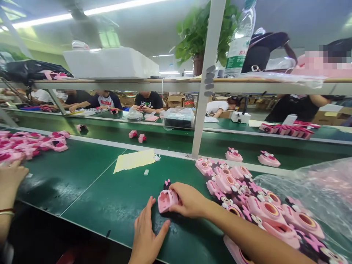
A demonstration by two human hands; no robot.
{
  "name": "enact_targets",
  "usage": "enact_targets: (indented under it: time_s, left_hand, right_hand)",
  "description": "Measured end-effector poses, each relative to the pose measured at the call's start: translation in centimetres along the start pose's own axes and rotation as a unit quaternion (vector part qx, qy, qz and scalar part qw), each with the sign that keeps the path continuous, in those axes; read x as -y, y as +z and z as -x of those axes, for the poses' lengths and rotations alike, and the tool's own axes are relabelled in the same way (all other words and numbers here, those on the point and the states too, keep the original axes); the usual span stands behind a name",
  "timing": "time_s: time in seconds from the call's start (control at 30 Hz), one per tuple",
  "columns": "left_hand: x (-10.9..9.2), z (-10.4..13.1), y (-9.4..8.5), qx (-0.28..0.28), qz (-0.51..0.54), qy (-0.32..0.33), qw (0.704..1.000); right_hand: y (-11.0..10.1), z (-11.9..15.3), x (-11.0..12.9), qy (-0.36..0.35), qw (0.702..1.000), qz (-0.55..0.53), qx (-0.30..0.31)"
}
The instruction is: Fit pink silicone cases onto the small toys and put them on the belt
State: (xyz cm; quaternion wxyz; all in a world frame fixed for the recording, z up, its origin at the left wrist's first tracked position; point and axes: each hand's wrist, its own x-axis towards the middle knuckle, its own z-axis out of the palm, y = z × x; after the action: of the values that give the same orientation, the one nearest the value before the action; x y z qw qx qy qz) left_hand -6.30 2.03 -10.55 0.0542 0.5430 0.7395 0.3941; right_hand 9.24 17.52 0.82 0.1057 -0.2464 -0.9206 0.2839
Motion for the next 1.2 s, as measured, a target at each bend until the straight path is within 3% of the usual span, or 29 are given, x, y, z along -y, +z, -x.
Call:
enact_targets:
  time_s: [0.1, 0.2, 0.33, 0.43, 0.5, 0.6, 0.73, 0.83, 0.93, 1.03, 1.2]
  left_hand:
    - [-0.2, -0.8, 0.0, 0.013, -0.022, -0.006, 1.000]
    - [-1.0, -2.6, -0.2, 0.031, 0.002, -0.012, 0.999]
    - [-1.5, -4.7, -0.6, 0.086, 0.072, -0.015, 0.994]
    - [-1.0, -4.7, -0.9, 0.054, 0.125, -0.022, 0.990]
    - [-0.4, -4.4, -1.1, 0.025, 0.158, -0.021, 0.987]
    - [0.0, -4.3, -1.3, 0.028, 0.165, -0.019, 0.986]
    - [-0.1, -4.5, -1.2, 0.066, 0.151, -0.005, 0.986]
    - [-0.1, -4.6, -1.4, 0.080, 0.149, -0.001, 0.986]
    - [0.4, -4.3, -1.7, 0.105, 0.142, 0.004, 0.984]
    - [1.3, -3.5, -1.4, 0.105, 0.134, 0.020, 0.985]
    - [3.0, -2.2, 1.0, 0.020, 0.107, 0.043, 0.993]
  right_hand:
    - [1.6, 0.6, -1.9, -0.020, 0.999, -0.035, 0.016]
    - [2.2, 1.4, -3.4, -0.051, 0.997, 0.013, 0.057]
    - [1.9, 2.1, -4.0, 0.058, 0.989, 0.129, 0.040]
    - [-0.5, 2.0, -4.2, 0.120, 0.983, 0.135, 0.031]
    - [-2.9, 1.8, -4.8, 0.126, 0.980, 0.150, -0.024]
    - [-6.2, 1.4, -6.6, 0.156, 0.951, 0.238, -0.120]
    - [-7.9, 1.0, -9.9, 0.244, 0.929, 0.267, -0.075]
    - [-8.6, 0.8, -11.0, 0.253, 0.934, 0.249, -0.045]
    - [-9.8, 0.1, -10.0, 0.250, 0.932, 0.259, -0.049]
    - [-10.1, -2.3, -7.5, 0.192, 0.943, 0.259, -0.082]
    - [-6.4, -11.3, -3.8, 0.087, 0.985, 0.145, -0.032]
